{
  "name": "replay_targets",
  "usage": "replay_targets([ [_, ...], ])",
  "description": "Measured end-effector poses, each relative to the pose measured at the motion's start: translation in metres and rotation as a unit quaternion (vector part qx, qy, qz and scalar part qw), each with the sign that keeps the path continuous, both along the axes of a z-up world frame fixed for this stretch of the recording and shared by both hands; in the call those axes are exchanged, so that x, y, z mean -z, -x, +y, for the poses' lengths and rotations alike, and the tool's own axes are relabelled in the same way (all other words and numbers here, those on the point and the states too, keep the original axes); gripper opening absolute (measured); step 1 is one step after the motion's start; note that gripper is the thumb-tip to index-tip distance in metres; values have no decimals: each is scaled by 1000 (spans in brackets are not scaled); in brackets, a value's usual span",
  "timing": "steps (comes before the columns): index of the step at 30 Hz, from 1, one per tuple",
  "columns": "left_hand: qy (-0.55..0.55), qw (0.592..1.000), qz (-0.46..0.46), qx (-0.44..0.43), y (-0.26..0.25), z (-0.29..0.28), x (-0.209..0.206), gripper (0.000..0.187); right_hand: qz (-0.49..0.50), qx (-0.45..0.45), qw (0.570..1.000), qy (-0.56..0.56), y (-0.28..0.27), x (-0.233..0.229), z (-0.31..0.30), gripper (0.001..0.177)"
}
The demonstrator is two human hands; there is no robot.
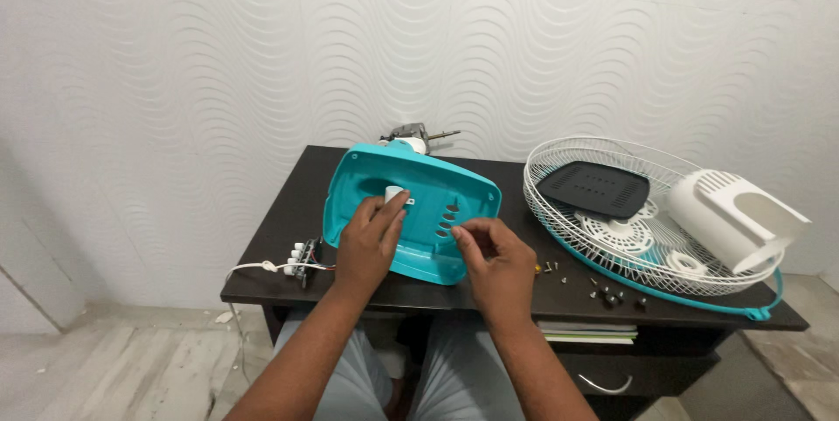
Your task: The person disassembles a teal LG fan, removes the motor and internal components, and uses a screwdriver to adjust parts. The person then reassembles the fan housing and secures internal components.
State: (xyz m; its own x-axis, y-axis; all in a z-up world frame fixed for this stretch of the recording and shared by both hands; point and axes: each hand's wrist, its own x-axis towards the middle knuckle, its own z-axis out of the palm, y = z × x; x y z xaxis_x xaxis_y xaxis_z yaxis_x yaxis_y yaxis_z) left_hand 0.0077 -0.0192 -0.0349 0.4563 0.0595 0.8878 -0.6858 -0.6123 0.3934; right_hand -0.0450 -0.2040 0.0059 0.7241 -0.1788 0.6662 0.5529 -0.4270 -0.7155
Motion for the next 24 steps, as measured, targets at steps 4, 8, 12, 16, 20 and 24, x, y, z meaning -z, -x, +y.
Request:
replay_targets([
  [4,0,1000,-11,2,-4,0,3,50,30,-56,998,-16,-16,-10,27,14],
  [8,-11,998,-50,-28,-10,2,7,57,58,-109,990,-71,-33,-6,37,19],
  [12,8,1000,7,-13,-13,2,11,50,79,-120,983,-116,-42,5,44,19],
  [16,7,1000,-17,-20,-12,2,13,49,61,-124,982,-126,-42,12,50,17],
  [20,26,1000,-11,-4,-11,2,11,49,4,-109,990,-92,-39,11,54,15],
  [24,17,999,-27,-8,-11,2,10,48,-14,-99,993,-67,-38,10,58,16],
])
